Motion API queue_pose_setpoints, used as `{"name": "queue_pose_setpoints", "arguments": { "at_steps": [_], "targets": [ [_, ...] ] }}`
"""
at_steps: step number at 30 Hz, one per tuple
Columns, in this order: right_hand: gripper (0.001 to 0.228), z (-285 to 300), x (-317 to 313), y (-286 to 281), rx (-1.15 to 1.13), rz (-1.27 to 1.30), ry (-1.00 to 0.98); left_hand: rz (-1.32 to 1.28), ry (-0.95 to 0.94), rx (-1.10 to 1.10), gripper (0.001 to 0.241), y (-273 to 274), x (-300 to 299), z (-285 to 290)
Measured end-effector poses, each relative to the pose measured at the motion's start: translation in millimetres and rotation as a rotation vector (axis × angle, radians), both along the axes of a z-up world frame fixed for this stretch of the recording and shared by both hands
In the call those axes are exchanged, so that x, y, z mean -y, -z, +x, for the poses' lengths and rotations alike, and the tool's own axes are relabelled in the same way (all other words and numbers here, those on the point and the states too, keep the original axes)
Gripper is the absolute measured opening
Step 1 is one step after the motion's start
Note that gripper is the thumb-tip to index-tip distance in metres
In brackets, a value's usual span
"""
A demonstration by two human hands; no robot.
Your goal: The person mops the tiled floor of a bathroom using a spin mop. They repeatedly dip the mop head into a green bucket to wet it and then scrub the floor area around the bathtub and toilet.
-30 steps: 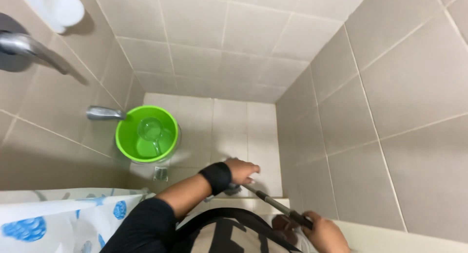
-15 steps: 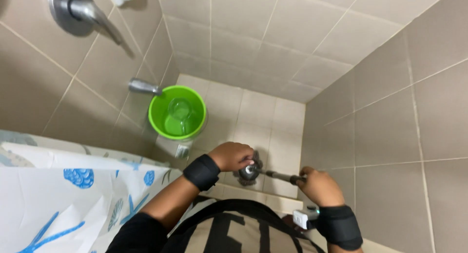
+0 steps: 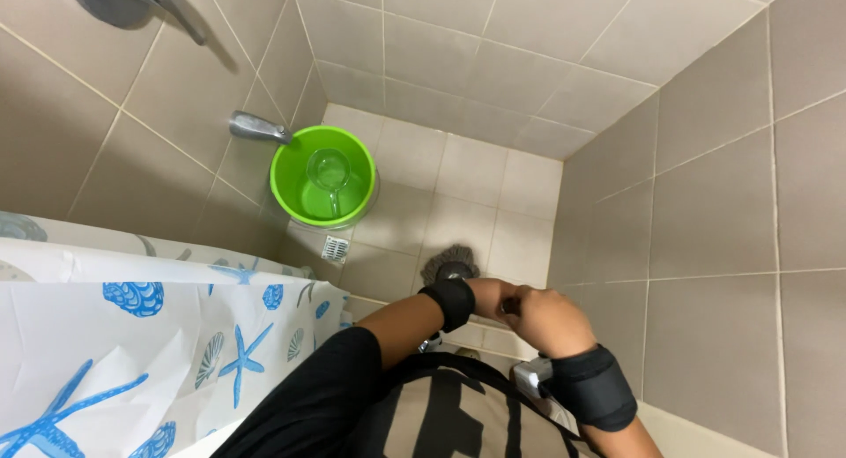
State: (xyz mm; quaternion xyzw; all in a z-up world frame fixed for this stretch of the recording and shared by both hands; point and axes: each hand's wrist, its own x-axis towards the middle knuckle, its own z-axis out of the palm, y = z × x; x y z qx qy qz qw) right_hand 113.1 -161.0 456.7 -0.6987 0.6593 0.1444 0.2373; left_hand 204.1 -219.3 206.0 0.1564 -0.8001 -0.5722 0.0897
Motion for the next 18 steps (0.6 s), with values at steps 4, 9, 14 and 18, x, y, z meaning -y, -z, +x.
{"name": "queue_pose_setpoints", "arguments": {
  "at_steps": [4, 9, 14, 18],
  "targets": [
    [0.025, -8, 6, 19, 0.044, 0.013, -0.108, -0.169, -0.012, 0.313, 0.032, -18, 3, -3],
    [0.024, 4, 16, -10, 0.049, 0.060, -0.209, -0.184, -0.103, 0.321, 0.030, -33, -2, 20],
    [0.024, 18, 29, 15, 0.200, -0.007, -0.321, -0.217, -0.275, 0.238, 0.034, -32, -4, 67],
    [0.025, 45, 38, 40, 0.277, 0.027, -0.394, -0.195, -0.405, 0.294, 0.038, -46, -7, 113]
  ]
}}
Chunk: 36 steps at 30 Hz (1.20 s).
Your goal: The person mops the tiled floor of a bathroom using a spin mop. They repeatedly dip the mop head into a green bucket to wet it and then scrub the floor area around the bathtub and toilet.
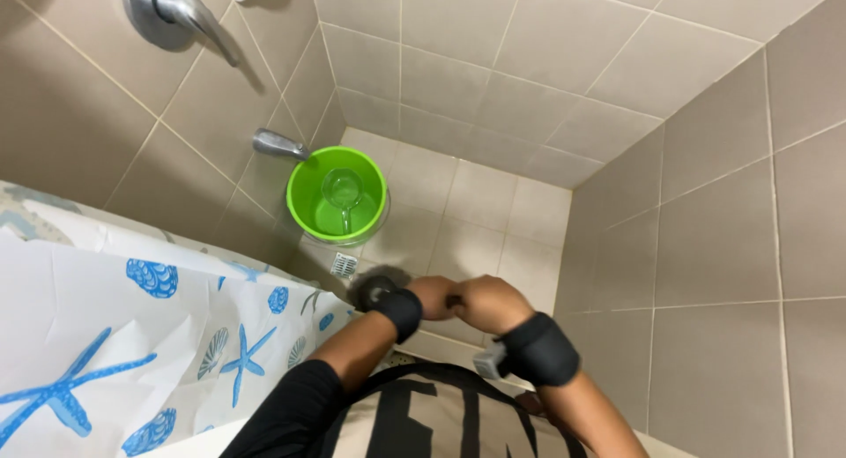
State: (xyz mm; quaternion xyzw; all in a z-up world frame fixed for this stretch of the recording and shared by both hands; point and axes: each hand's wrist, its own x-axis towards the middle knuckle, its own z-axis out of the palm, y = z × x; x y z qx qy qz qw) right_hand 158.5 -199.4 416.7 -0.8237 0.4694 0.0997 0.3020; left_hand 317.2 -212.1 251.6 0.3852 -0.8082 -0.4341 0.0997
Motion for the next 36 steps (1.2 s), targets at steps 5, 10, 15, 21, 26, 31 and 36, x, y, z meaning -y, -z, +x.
{"name": "queue_pose_setpoints", "arguments": {
  "at_steps": [5, 10, 15, 21, 26, 31, 36],
  "targets": [
    [0.025, 27, 11, 10, -0.010, 0.036, -0.097, -0.022, -0.035, 0.239, 0.036, -7, 1, 31],
    [0.025, 12, 8, 34, 0.111, 0.033, -0.091, 0.180, -0.094, 0.304, 0.037, -5, 4, 23],
    [0.032, -27, -27, 15, -0.002, 0.036, 0.082, 0.203, 0.076, 0.333, 0.037, 7, -5, -22],
    [0.043, -87, -79, -7, -0.168, 0.081, 0.209, 0.137, 0.386, 0.375, 0.039, 22, -29, -105],
    [0.052, -138, -110, -46, -0.241, 0.032, 0.356, 0.136, 0.498, 0.284, 0.039, -13, -46, -182],
    [0.036, -168, -143, -86, -0.341, -0.060, 0.581, 0.103, 0.676, 0.248, 0.043, -41, -65, -258],
    [0.026, -187, -151, -72, -0.424, -0.122, 0.602, 0.129, 0.680, 0.162, 0.034, -64, -65, -286]
  ]
}}
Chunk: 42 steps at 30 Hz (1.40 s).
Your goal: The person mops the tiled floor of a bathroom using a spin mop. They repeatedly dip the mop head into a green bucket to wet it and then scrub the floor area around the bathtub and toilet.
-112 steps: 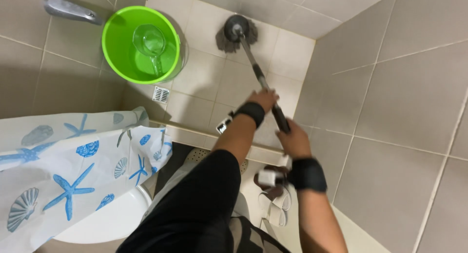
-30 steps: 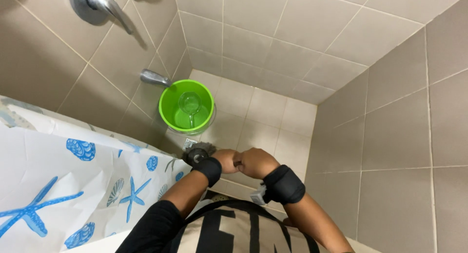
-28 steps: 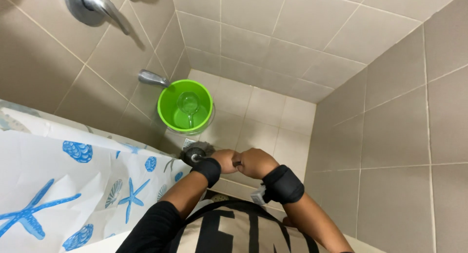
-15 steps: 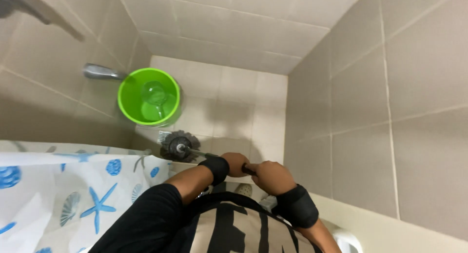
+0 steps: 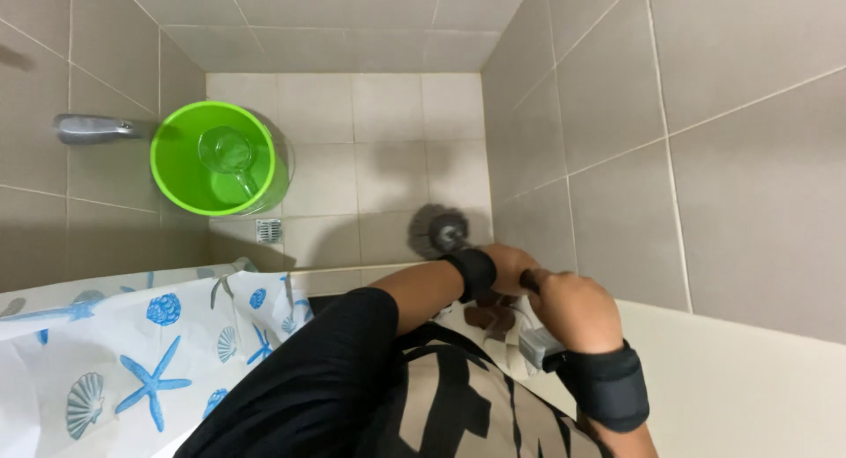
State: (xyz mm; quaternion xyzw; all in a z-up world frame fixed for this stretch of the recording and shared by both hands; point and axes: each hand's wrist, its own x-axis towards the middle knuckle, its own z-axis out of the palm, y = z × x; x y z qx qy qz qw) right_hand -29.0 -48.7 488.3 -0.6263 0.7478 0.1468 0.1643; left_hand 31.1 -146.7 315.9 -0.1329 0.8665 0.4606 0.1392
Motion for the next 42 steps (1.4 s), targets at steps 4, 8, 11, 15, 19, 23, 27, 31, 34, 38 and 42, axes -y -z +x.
{"name": "queue_pose_setpoints", "arguments": {
  "at_steps": [4, 8, 11, 15, 19, 23, 27, 31, 34, 38, 42],
  "targets": [
    [0.021, 2, 10, 10, 0.058, -0.025, 0.030, -0.019, 0.014, -0.033, 0.031, 28, 6, -7],
    [0.026, 16, 23, -4, 0.107, 0.004, -0.016, 0.018, -0.053, -0.042, 0.029, 8, 10, 19],
    [0.025, 26, 29, -7, 0.115, 0.047, -0.059, -0.104, -0.126, -0.091, 0.030, 11, 14, 38],
    [0.024, 46, 45, -5, 0.281, 0.023, -0.128, -0.131, -0.140, -0.011, 0.032, 3, 28, 82],
    [0.027, 92, 70, -12, 0.336, 0.147, -0.121, -0.197, -0.156, 0.098, 0.029, 9, 39, 139],
    [0.025, 114, 89, 39, 0.451, 0.083, -0.336, -0.213, -0.357, 0.145, 0.027, 43, 40, 199],
    [0.026, 148, 106, 69, 0.462, 0.079, -0.501, -0.203, -0.521, 0.236, 0.026, 61, 46, 251],
    [0.026, 165, 117, 77, 0.474, 0.083, -0.523, -0.106, -0.542, 0.324, 0.029, 62, 58, 273],
    [0.027, 153, 103, 66, 0.471, 0.065, -0.474, -0.226, -0.623, 0.164, 0.028, 79, 39, 254],
    [0.028, 125, 59, 49, 0.466, 0.025, -0.389, -0.159, -0.445, 0.186, 0.024, 74, 22, 212],
    [0.027, 89, 19, 18, 0.313, 0.033, -0.173, -0.082, -0.276, 0.016, 0.032, 33, 5, 161]
  ]
}}
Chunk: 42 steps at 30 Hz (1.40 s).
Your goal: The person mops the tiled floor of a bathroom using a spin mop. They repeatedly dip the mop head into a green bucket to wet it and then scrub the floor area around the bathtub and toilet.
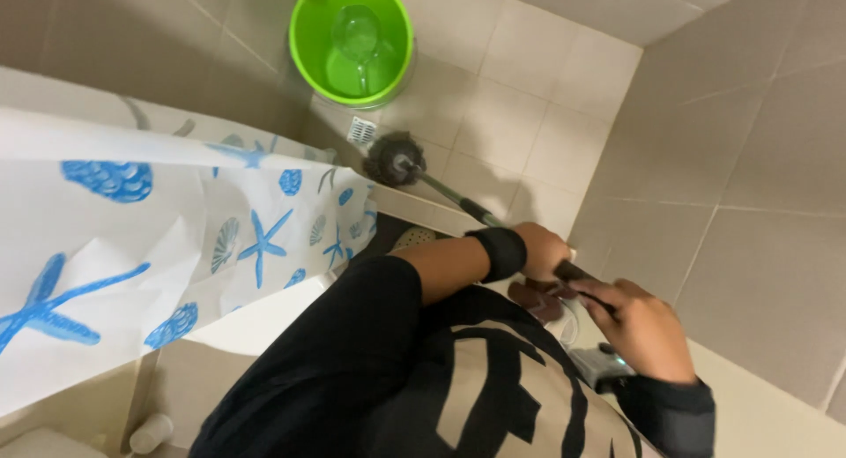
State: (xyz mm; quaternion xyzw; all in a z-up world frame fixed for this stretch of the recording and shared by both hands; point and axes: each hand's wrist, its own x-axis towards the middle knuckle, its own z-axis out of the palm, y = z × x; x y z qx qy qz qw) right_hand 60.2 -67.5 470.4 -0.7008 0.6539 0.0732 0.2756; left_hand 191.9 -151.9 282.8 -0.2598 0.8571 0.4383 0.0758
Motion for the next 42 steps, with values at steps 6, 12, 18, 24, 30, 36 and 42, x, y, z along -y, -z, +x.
{"name": "queue_pose_setpoints", "arguments": {
  "at_steps": [6, 12, 18, 24, 30, 36, 42],
  "targets": [
    [0.027, -42, -67, -32, -0.182, -0.015, 0.182, -0.036, 0.168, -0.240, 0.027, 14, -52, -106],
    [0.034, -104, -141, 14, -0.390, 0.012, 0.322, 0.012, 0.349, -0.374, 0.026, 35, -99, -191],
    [0.031, -113, -144, 24, -0.283, -0.049, 0.384, -0.009, 0.390, -0.369, 0.016, 41, -105, -202],
    [0.025, -78, -73, -17, -0.182, 0.038, 0.373, -0.006, 0.250, -0.273, 0.019, 29, -64, -166],
    [0.023, -44, -8, -10, 0.061, -0.007, 0.183, -0.016, 0.071, -0.115, 0.028, 12, -11, -73],
    [0.024, 2, 44, 72, 0.286, 0.049, -0.030, 0.041, -0.105, 0.191, 0.023, 54, 23, 34],
    [0.028, 47, 54, 118, 0.287, 0.128, -0.216, -0.002, -0.284, 0.277, 0.025, 92, 19, 112]
  ]
}}
